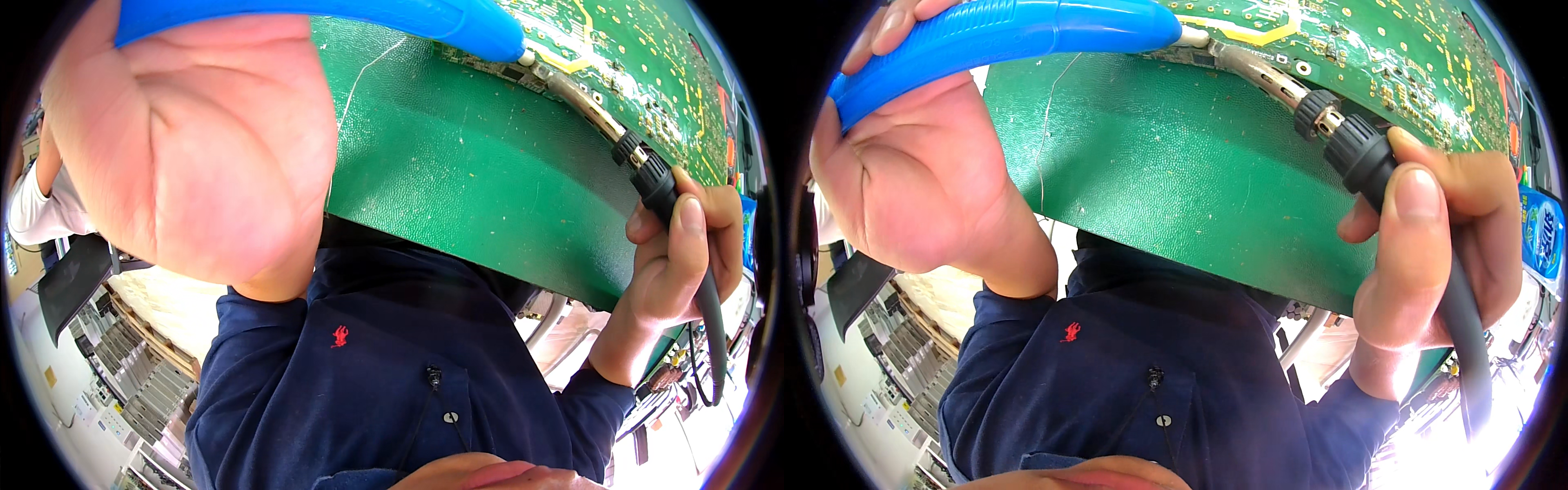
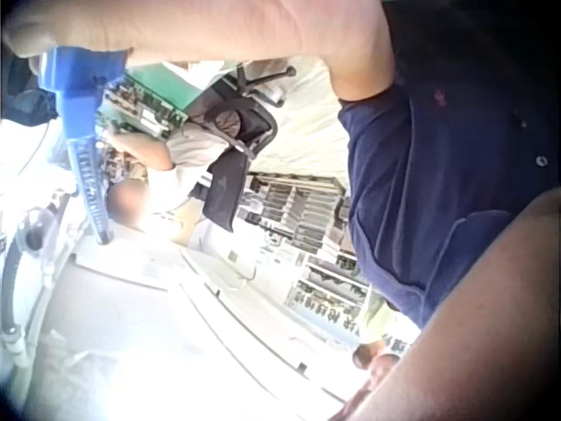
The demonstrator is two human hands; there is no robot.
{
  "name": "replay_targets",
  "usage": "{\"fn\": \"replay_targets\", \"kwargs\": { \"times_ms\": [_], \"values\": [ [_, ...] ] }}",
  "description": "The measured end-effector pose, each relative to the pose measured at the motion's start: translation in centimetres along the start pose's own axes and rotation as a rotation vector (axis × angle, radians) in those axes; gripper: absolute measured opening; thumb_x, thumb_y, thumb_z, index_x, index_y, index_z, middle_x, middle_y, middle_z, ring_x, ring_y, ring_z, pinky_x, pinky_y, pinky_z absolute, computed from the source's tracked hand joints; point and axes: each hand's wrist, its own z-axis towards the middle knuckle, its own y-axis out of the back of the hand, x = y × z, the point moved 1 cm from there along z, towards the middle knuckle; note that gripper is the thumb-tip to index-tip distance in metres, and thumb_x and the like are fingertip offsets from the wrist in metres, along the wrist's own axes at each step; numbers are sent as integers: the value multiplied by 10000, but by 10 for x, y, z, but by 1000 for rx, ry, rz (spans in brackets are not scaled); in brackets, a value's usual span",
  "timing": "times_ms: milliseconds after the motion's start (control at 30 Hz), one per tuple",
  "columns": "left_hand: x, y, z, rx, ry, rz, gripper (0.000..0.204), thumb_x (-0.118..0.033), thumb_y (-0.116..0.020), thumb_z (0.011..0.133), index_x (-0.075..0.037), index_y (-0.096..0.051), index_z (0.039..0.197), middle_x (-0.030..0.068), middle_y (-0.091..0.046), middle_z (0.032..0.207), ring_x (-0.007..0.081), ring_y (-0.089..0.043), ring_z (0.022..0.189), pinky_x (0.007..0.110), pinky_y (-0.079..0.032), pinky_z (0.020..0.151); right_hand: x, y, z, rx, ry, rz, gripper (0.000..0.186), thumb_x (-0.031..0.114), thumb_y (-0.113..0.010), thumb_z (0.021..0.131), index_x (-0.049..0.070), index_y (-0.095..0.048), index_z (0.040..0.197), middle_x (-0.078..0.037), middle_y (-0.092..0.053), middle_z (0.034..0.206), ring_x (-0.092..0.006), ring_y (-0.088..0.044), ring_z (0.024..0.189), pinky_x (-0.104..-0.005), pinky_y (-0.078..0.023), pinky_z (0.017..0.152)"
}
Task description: The person is soldering components on a circuit board using a soldering iron and wire, and using a desoldering pump to remove solder.
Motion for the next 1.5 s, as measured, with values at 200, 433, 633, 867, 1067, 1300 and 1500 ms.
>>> {"fn": "replay_targets", "kwargs": {
  "times_ms": [200, 433, 633, 867, 1067, 1300, 1500],
  "values": [
    [4, -1, 0, -3, -12, 13, 419, -376, -373, 920, -33, -556, 1077, 243, -519, 1163, 386, -488, 1114, 554, -388, 944, 0, 1, 0, 17, 9, -3, 233, 91, -491, 825, -124, -574, 860, -89, -489, 597, -124, -464, 438, -238, -401, 450],
    [8, -2, 2, -24, -25, 35, 432, -392, -364, 920, -40, -555, 1081, 244, -518, 1167, 387, -486, 1118, 554, -387, 946, -1, 4, 3, 65, 31, 9, 228, 83, -495, 822, -124, -580, 866, -92, -502, 614, -124, -468, 444, -236, -398, 451],
    [12, 0, 3, -57, -48, 83, 442, -405, -355, 920, -46, -554, 1085, 244, -516, 1171, 388, -485, 1121, 554, -385, 949, -1, 3, 1, 44, 12, 8, 224, 78, -499, 820, -125, -583, 861, -88, -500, 623, -124, -467, 449, -235, -393, 451],
    [17, 1, 4, -91, -58, 121, 454, -421, -346, 921, -53, -553, 1089, 245, -515, 1175, 389, -483, 1124, 554, -384, 952, -2, 5, 2, 69, 41, 14, 224, 74, -497, 824, -130, -582, 861, -85, -494, 629, -122, -464, 452, -235, -389, 451],
    [21, 3, 3, -115, -73, 152, 465, -435, -338, 921, -60, -552, 1092, 246, -513, 1179, 390, -482, 1128, 554, -383, 954, -3, 4, 2, 80, 50, 11, 225, 70, -494, 828, -133, -581, 865, -84, -492, 634, -121, -464, 453, -231, -391, 455],
    [25, 4, 5, -128, -84, 163, 477, -450, -328, 921, -67, -551, 1096, 247, -512, 1184, 392, -480, 1131, 554, -381, 957, -2, 6, 2, 82, 51, -1, 226, 66, -490, 828, -137, -580, 869, -81, -488, 639, -123, -466, 457, -227, -391, 456],
    [24, 4, 4, -138, -97, 179, 487, -464, -320, 922, -73, -550, 1099, 248, -510, 1188, 393, -479, 1134, 554, -380, 959, -3, 5, 2, 98, 59, 2, 230, 69, -491, 826, -137, -579, 874, -80, -489, 641, -123, -469, 463, -226, -388, 460]
  ]
}}
